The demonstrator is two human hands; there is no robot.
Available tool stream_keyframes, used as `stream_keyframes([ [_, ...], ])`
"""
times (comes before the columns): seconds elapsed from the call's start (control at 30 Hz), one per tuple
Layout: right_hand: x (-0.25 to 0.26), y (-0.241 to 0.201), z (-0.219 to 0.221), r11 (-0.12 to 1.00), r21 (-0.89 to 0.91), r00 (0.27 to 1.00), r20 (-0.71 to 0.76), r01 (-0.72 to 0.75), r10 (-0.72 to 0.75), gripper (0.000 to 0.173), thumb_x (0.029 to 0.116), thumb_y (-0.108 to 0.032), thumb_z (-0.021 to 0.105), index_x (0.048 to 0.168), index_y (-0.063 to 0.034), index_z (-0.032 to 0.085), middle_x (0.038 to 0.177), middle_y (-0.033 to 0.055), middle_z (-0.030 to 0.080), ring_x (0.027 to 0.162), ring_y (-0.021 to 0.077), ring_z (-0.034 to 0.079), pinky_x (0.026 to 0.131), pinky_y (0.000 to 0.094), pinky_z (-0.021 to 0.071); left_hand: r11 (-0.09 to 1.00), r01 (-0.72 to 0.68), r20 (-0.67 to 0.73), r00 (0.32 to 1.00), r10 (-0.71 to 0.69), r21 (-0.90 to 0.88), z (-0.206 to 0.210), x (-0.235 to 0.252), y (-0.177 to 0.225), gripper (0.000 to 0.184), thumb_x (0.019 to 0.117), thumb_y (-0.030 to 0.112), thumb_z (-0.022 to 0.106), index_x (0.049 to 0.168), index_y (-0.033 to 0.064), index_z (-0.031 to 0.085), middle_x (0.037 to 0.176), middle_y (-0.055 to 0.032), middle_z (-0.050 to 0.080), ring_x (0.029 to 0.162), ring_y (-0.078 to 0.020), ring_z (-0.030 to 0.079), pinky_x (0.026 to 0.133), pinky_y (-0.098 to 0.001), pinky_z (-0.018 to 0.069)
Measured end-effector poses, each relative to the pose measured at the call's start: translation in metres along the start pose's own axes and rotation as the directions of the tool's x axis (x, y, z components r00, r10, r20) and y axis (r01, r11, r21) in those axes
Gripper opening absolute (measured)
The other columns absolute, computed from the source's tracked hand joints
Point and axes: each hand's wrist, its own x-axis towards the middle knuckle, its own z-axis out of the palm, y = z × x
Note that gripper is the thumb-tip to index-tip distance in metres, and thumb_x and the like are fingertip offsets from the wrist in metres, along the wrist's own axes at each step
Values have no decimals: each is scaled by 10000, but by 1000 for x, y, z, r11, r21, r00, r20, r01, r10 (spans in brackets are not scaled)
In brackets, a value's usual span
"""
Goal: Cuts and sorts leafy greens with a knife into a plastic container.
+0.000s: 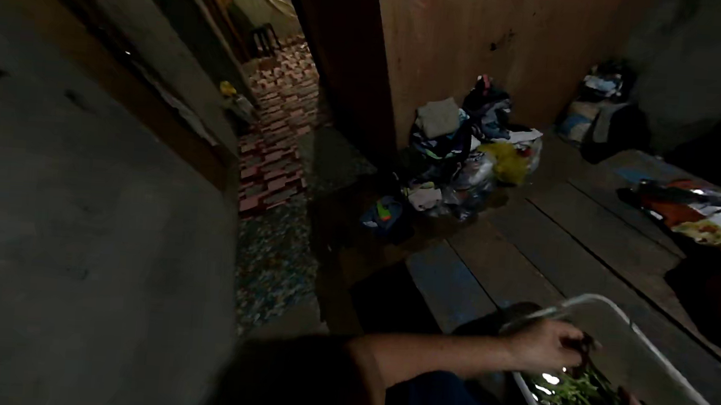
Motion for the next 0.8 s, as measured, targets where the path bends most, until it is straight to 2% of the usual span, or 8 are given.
stream_keyframes([
  [0.13, 4, -1, 0, 987, -32, 985, 83, 155, -152, 510, 1059, -114, 453, 1468, 169, 345, 1440, 105, 542, 1125, -54, 587, 1001, 200, 496, 978, 34, -20, 999, -39, -206, 1, -1, 6, 350, 1014, -4, 560, 1362, -32, 588, 1111, -158, 678, 880, -152, 663, 793, -315, 570],
  [0.23, 3, -5, 3, 976, -62, 964, 180, 208, -194, 577, 1056, -147, 486, 1495, 172, 291, 1466, 155, 507, 1112, -42, 588, 977, 191, 500, 916, 68, 6, 997, -72, -394, 12, -10, 18, 319, 1011, -51, 520, 1325, -43, 578, 1042, -96, 641, 820, -90, 602, 741, -267, 538],
  [0.3, 2, -5, 5, 976, -61, 960, 201, 211, -195, 576, 1053, -146, 497, 1512, 140, 296, 1441, 132, 527, 1067, -26, 600, 925, 194, 519, 874, 61, 14, 998, -62, -482, 18, -8, 15, 284, 1022, -34, 524, 1301, -44, 579, 989, -69, 648, 782, -65, 599, 714, -245, 532],
  [0.37, -1, -8, 6, 975, -69, 956, 222, 209, -189, 598, 1056, -141, 497, 1538, 124, 260, 1521, 152, 461, 1139, -12, 590, 971, 200, 508, 833, 80, 13, 996, -87, -547, 17, -8, 18, 297, 1023, -23, 540, 1318, -32, 568, 964, -53, 645, 773, -62, 600, 716, -243, 537],
  [0.47, -8, -22, 15, 970, -142, 976, 128, 196, -179, 621, 1033, -123, 539, 1540, 108, 266, 1317, 73, 620, 999, -55, 622, 876, 167, 543, 797, 79, -36, 992, -125, -599, 12, -15, 27, 288, 1023, -38, 514, 1308, -29, 553, 906, -24, 640, 748, -59, 605, 684, -229, 530],
  [0.53, -10, -24, 20, 958, -194, 977, 74, 212, -201, 621, 1021, -200, 562, 1533, 71, 338, 1240, 51, 660, 964, -62, 624, 849, 146, 539, 779, 97, -63, 983, -172, -619, 9, -18, 30, 245, 1038, -17, 487, 1266, -21, 577, 866, -3, 636, 732, -48, 605, 685, -210, 531],
  [0.63, -15, -23, 24, 966, -217, 989, 76, 139, -126, 603, 1031, -288, 556, 1539, -3, 397, 1261, 80, 664, 970, -22, 634, 845, 170, 540, 779, 153, -42, 973, -225, -608, 6, -21, 21, 281, 1049, 38, 494, 1306, 34, 609, 909, -4, 670, 722, -49, 610, 676, -199, 531],
  [0.8, -21, -22, 30, 984, -149, 991, 106, 101, -86, 595, 1037, -290, 566, 1555, -55, 394, 1237, 66, 676, 996, 1, 638, 882, 180, 534, 757, 132, 2, 985, -170, -640, 7, -22, -2, 266, 1022, 30, 547, 1275, 38, 631, 927, -27, 682, 711, -56, 620, 649, -187, 537],
])
